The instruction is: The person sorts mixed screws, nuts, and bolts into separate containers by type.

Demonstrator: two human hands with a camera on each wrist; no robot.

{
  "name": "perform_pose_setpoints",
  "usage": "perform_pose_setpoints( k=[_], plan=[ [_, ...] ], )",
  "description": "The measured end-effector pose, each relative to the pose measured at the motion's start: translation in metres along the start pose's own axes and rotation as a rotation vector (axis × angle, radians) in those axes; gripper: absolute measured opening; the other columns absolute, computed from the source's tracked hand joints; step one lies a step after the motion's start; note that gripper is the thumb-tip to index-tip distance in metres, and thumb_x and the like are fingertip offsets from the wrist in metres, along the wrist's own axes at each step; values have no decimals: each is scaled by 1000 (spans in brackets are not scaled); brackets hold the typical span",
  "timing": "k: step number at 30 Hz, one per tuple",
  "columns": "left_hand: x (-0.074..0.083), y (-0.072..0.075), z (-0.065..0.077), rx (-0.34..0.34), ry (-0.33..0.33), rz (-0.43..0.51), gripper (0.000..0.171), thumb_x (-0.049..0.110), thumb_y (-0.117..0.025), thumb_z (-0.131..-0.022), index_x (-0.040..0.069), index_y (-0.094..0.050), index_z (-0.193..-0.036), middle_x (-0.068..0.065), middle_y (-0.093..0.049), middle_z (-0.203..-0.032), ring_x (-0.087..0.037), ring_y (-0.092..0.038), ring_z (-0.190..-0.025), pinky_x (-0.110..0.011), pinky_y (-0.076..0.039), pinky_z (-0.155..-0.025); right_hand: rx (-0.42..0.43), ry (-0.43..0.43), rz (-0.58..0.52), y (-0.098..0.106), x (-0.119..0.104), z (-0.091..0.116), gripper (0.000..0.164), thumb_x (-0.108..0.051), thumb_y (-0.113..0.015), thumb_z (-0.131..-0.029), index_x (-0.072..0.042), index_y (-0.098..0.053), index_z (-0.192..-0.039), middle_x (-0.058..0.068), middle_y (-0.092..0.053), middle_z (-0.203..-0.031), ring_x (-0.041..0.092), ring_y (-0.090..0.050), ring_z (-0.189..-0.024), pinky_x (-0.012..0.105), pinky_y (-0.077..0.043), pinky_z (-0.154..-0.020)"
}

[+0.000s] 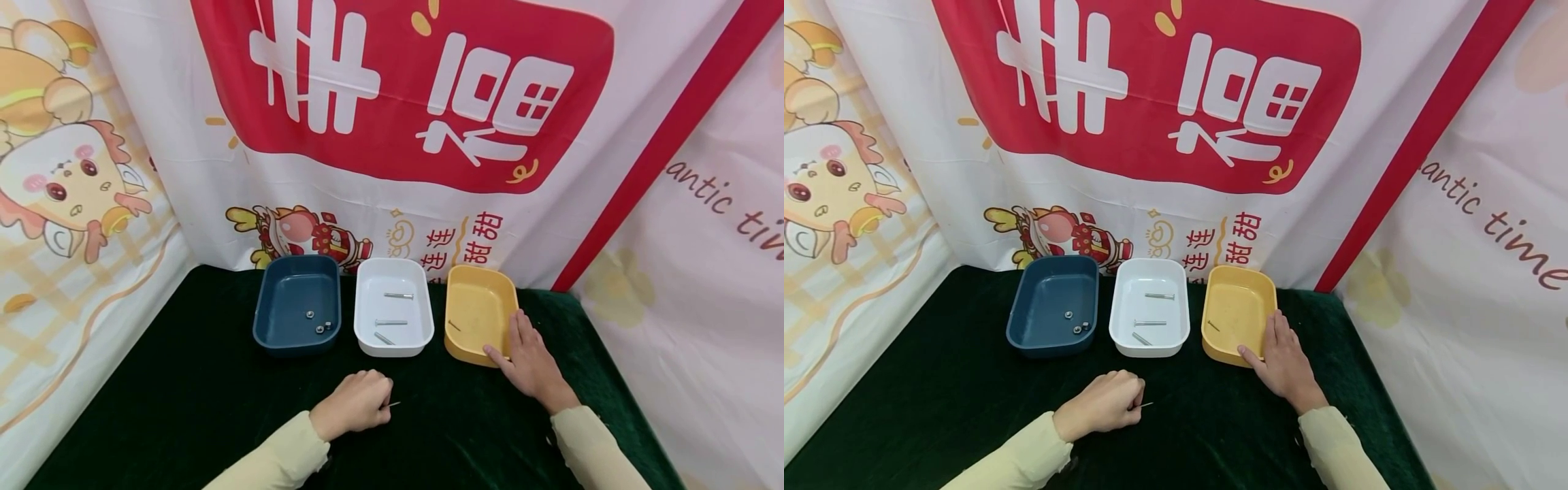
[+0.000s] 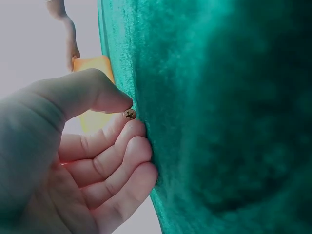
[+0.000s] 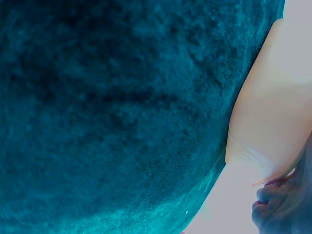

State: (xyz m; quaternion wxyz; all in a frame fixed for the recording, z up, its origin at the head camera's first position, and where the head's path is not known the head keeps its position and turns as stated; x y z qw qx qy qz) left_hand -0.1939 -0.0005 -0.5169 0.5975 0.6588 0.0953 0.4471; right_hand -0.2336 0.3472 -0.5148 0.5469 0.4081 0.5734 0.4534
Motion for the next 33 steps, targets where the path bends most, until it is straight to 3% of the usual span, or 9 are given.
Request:
perform_pose_setpoints(
  k=[16, 24, 33],
  plan=[
    [26, 13, -27, 33, -18, -19, 20, 16, -77, -92, 23, -64, -78, 12, -57, -70, -2, -53, -58, -20, -47, -53, -1, -2, -1, -1, 0, 0, 113, -82, -34, -99, -2, 5, -169, 21, 3, -178, 46, -12, -162, 68, -17, -129],
    [46, 27, -42, 121, -85, -76, 19, 15, -77, -90, 21, -65, -78, 12, -55, -68, -1, -51, -59, -18, -44, -52, -5, -1, 0, -1, -1, -2, 113, -82, -35, -99, -1, 4, -169, 23, 3, -178, 47, -12, -161, 70, -16, -129],
    [63, 43, -68, 190, -111, -97, 21, 17, -76, -91, 22, -61, -77, 11, -56, -71, -3, -53, -63, -19, -44, -55, 10, 1, 16, -1, -2, -2, 112, -81, -35, -100, -1, 5, -168, 24, 1, -178, 48, -14, -161, 69, -17, -129]
  ],
)
Point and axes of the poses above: each hand's wrist, its own z-axis away from the middle knuckle, its own y-axis out of the back of the hand, x = y × z, the point moved 5 cm from there along -z, towards the middle knuckle
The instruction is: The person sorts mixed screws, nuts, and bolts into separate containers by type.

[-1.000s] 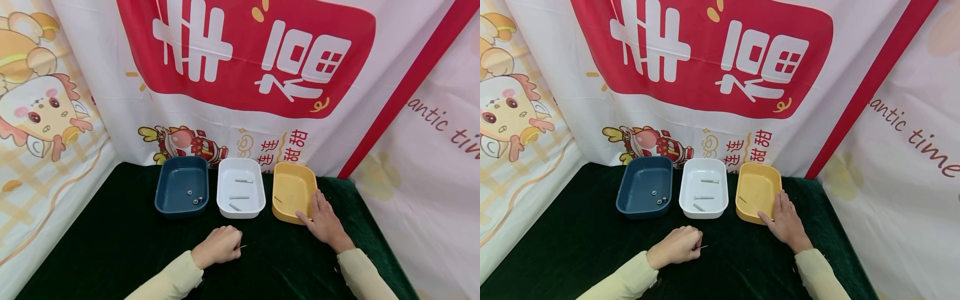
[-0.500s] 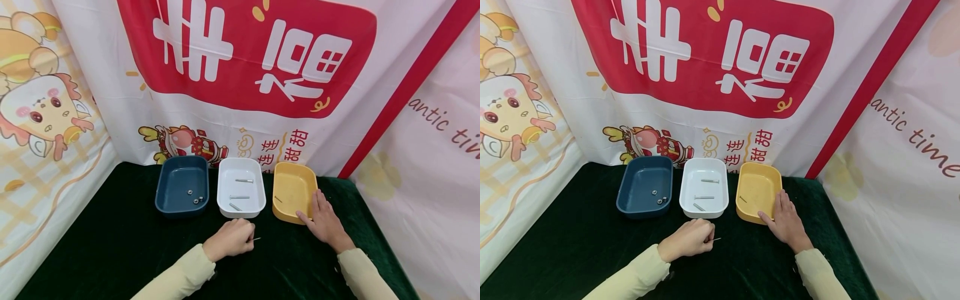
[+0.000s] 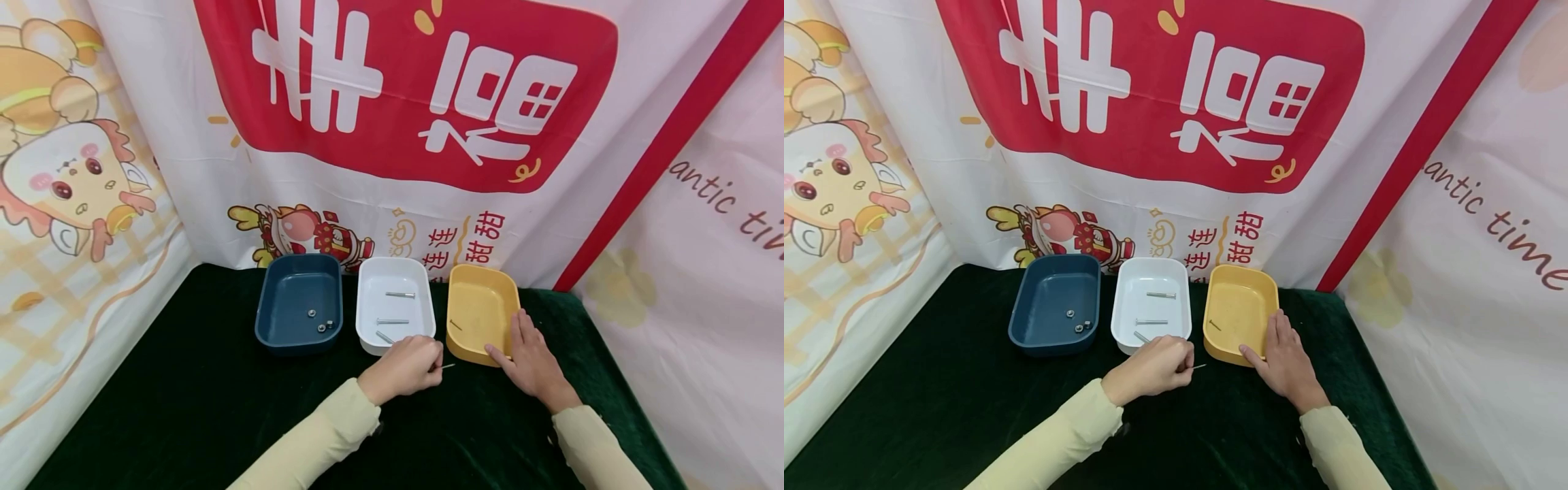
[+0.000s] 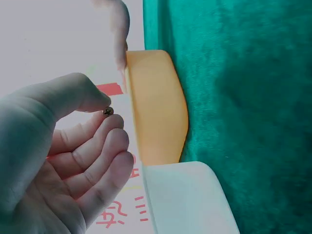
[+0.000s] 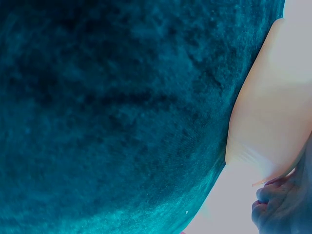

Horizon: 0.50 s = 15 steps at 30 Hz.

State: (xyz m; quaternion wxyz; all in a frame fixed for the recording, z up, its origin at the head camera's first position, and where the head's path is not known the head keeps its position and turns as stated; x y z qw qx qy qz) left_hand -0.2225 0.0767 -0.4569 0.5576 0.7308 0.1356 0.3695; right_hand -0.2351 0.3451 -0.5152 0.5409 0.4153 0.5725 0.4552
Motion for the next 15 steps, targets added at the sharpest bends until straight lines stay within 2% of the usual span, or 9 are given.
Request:
perform_pose_setpoints(
  k=[3, 15],
  plan=[
    [3, 3, -10, 13, 2, 1, 20, 17, -76, -92, 21, -62, -78, 10, -57, -72, -3, -53, -64, -20, -44, -56, 10, 4, 3, -1, 0, -1, 112, -79, -37, -100, 2, 0, -168, 26, -2, -177, 49, -16, -160, 70, -18, -128],
    [6, 15, -50, 104, -19, -29, 14, 17, -75, -90, 19, -66, -80, 9, -62, -77, -3, -56, -68, -19, -46, -58, 14, 11, 9, -1, 1, -1, 113, -80, -36, -100, 4, -1, -167, 27, -1, -176, 49, -17, -160, 69, -20, -128]
  ],
)
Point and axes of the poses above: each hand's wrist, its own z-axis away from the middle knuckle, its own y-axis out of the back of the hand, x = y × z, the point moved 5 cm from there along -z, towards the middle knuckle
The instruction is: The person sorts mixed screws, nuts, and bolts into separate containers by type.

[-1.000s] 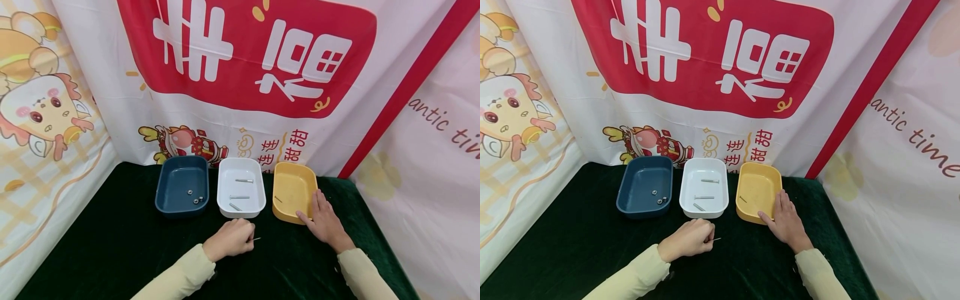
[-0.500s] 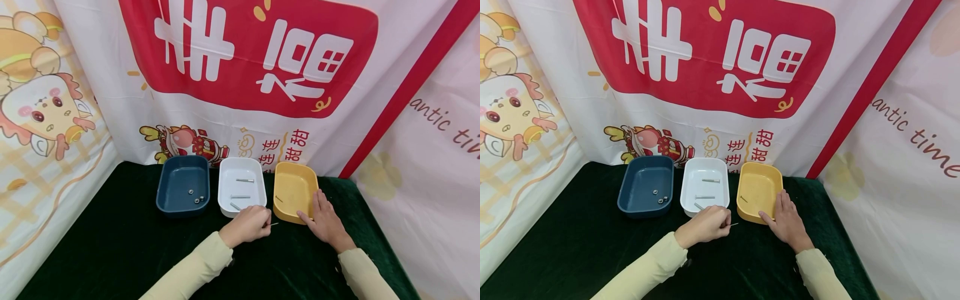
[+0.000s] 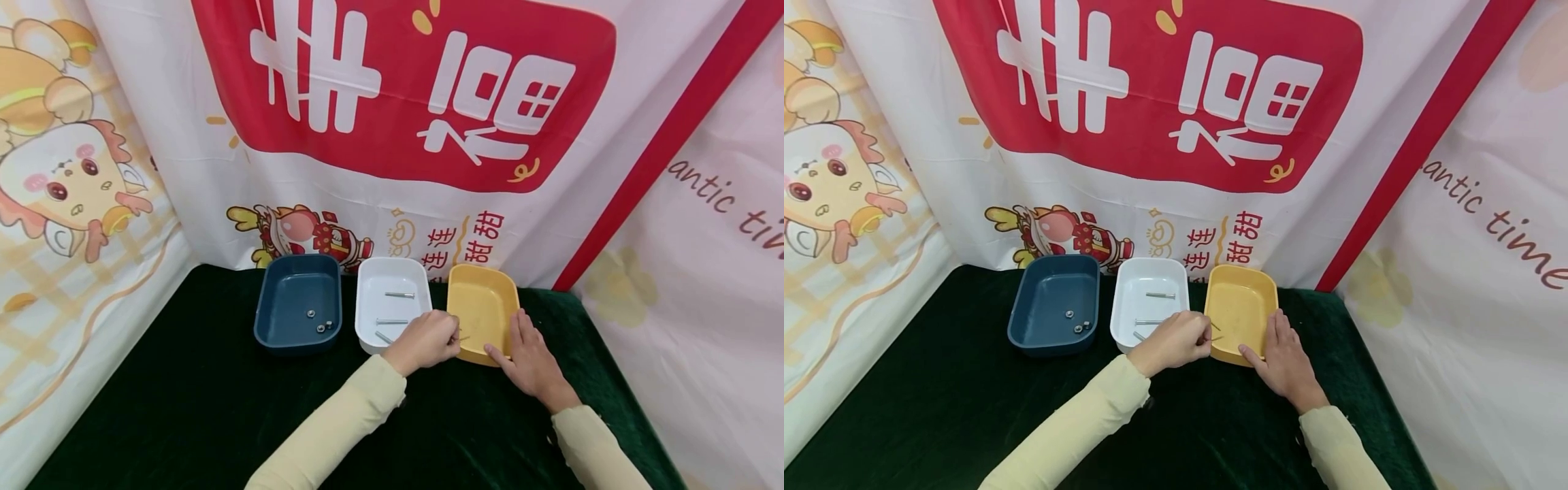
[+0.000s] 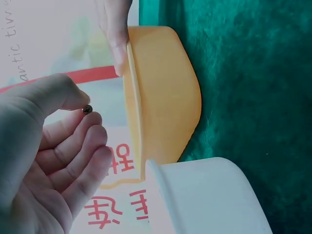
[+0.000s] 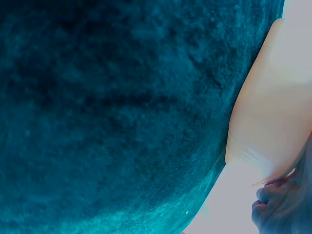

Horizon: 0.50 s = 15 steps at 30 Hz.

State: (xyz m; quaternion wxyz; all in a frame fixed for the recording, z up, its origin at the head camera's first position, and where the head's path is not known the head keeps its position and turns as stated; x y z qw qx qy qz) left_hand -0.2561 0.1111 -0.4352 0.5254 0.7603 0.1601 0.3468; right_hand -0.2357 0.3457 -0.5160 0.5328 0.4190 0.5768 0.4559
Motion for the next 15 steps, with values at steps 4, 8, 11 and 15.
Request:
perform_pose_setpoints(
  k=[4, 8, 11, 15],
  plan=[
    [-3, 1, -12, 15, 2, -15, 12, 15, -75, -89, 18, -68, -80, 8, -63, -77, -4, -57, -67, -20, -47, -58, 1, 1, -9, 1, 0, 0, 113, -80, -36, -100, 3, -1, -168, 26, -1, -177, 48, -15, -161, 68, -19, -129],
    [-6, -2, -23, 1, 1, -30, 15, 14, -74, -90, 18, -66, -78, 7, -62, -74, -6, -56, -66, -21, -46, -57, -14, -9, -26, 1, 0, -1, 113, -81, -35, -100, 2, 1, -168, 26, 1, -177, 48, -14, -161, 69, -18, -128],
    [-10, -5, -32, -18, 5, -44, 16, 14, -72, -93, 18, -65, -78, 7, -60, -74, -6, -56, -65, -20, -45, -57, -29, -16, -33, 0, 0, 0, 114, -82, -34, -99, 0, 4, -168, 24, 3, -177, 48, -12, -162, 69, -17, -128],
    [-14, -8, -41, -39, 17, -41, 18, 15, -71, -96, 18, -64, -80, 6, -61, -74, -7, -56, -65, -20, -45, -56, -27, -11, -42, -1, -1, 0, 113, -81, -35, -100, 0, 3, -168, 24, 3, -178, 48, -12, -162, 70, -17, -128]
  ],
)
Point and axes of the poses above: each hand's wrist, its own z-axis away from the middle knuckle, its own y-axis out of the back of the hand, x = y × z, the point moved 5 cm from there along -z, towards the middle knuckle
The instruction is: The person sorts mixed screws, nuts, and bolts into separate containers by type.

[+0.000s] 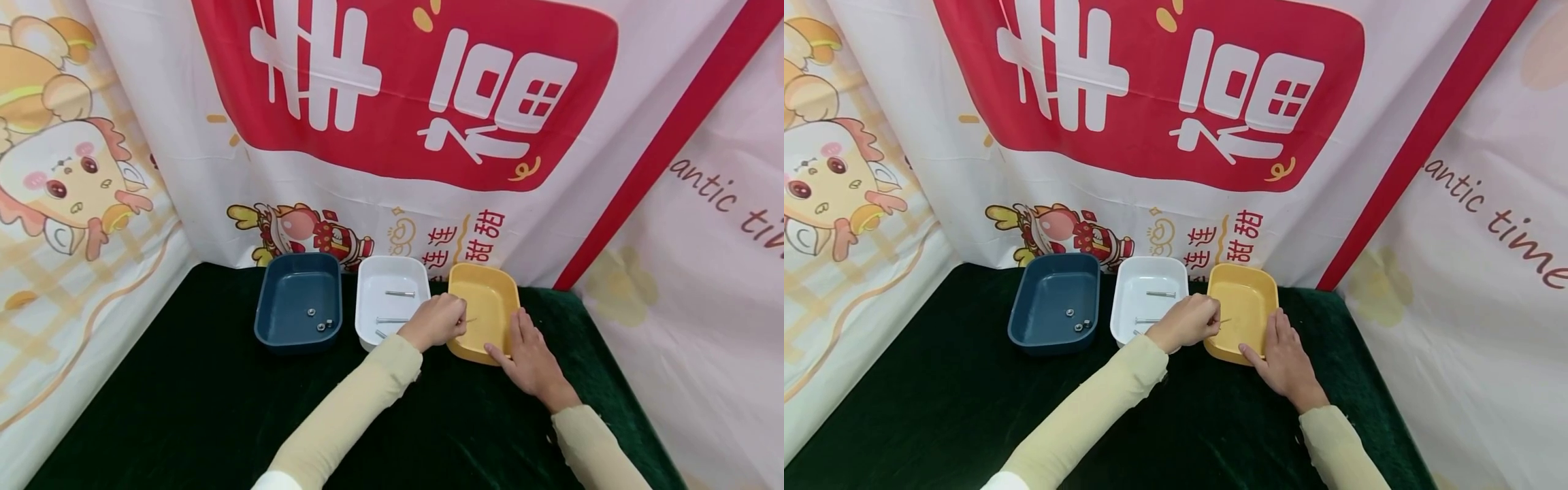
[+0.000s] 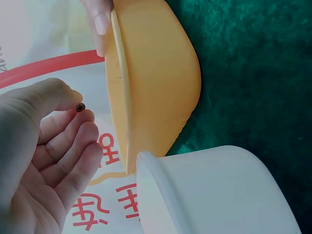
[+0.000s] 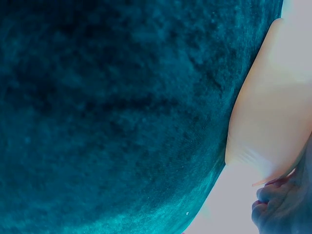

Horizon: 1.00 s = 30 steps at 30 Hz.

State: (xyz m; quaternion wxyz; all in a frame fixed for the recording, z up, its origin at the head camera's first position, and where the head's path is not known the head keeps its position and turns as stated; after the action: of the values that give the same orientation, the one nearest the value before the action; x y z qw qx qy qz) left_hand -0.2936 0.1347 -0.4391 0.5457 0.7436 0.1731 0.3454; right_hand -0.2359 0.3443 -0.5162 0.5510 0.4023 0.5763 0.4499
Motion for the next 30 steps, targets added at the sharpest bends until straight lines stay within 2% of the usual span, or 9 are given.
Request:
perform_pose_setpoints(
  k=[10, 15, 19, 23, 26, 30],
  plan=[
    [-3, -5, -16, -35, 50, 0, 17, 22, -69, -102, 16, -68, -87, 4, -66, -80, -9, -58, -67, -22, -48, -58, -5, 0, 7, 0, 4, -1, 113, -81, -35, -99, -1, 5, -168, 23, 4, -178, 47, -12, -162, 70, -17, -128],
    [-1, -3, -16, -32, 53, -1, 19, 30, -67, -105, 12, -75, -106, 0, -73, -101, -12, -66, -83, -26, -55, -70, -10, 0, 5, 0, 5, -1, 113, -81, -36, -100, -2, 6, -169, 22, 4, -178, 47, -11, -162, 69, -16, -129],
    [-1, 9, -6, -19, 41, -32, 26, 29, -67, -104, 10, -75, -120, -3, -74, -116, -16, -71, -101, -31, -60, -83, -18, 0, 1, -2, 3, -2, 112, -79, -37, -100, -2, 6, -169, 22, 5, -178, 47, -11, -162, 70, -16, -129],
    [0, 26, 8, 2, 10, -82, 32, 30, -67, -103, 11, -72, -129, -3, -73, -124, -18, -71, -110, -33, -61, -90, -23, 0, 14, -1, 2, -2, 113, -81, -35, -100, -1, 5, -169, 23, 4, -178, 47, -12, -162, 70, -16, -129],
    [2, 42, 24, 24, -23, -122, 36, 31, -66, -103, 14, -70, -134, -2, -72, -129, -17, -71, -113, -33, -62, -91, -28, -1, 31, 1, 2, -2, 114, -82, -33, -99, 0, 4, -168, 24, 3, -178, 48, -13, -161, 70, -16, -128],
    [4, 64, 52, 58, -71, -162, 42, 34, -67, -103, 15, -66, -140, -3, -69, -132, -18, -70, -114, -35, -62, -91, -39, -4, 43, 4, 1, -2, 114, -82, -34, -99, 0, 5, -168, 25, 1, -177, 50, -15, -160, 70, -17, -128]
  ],
)
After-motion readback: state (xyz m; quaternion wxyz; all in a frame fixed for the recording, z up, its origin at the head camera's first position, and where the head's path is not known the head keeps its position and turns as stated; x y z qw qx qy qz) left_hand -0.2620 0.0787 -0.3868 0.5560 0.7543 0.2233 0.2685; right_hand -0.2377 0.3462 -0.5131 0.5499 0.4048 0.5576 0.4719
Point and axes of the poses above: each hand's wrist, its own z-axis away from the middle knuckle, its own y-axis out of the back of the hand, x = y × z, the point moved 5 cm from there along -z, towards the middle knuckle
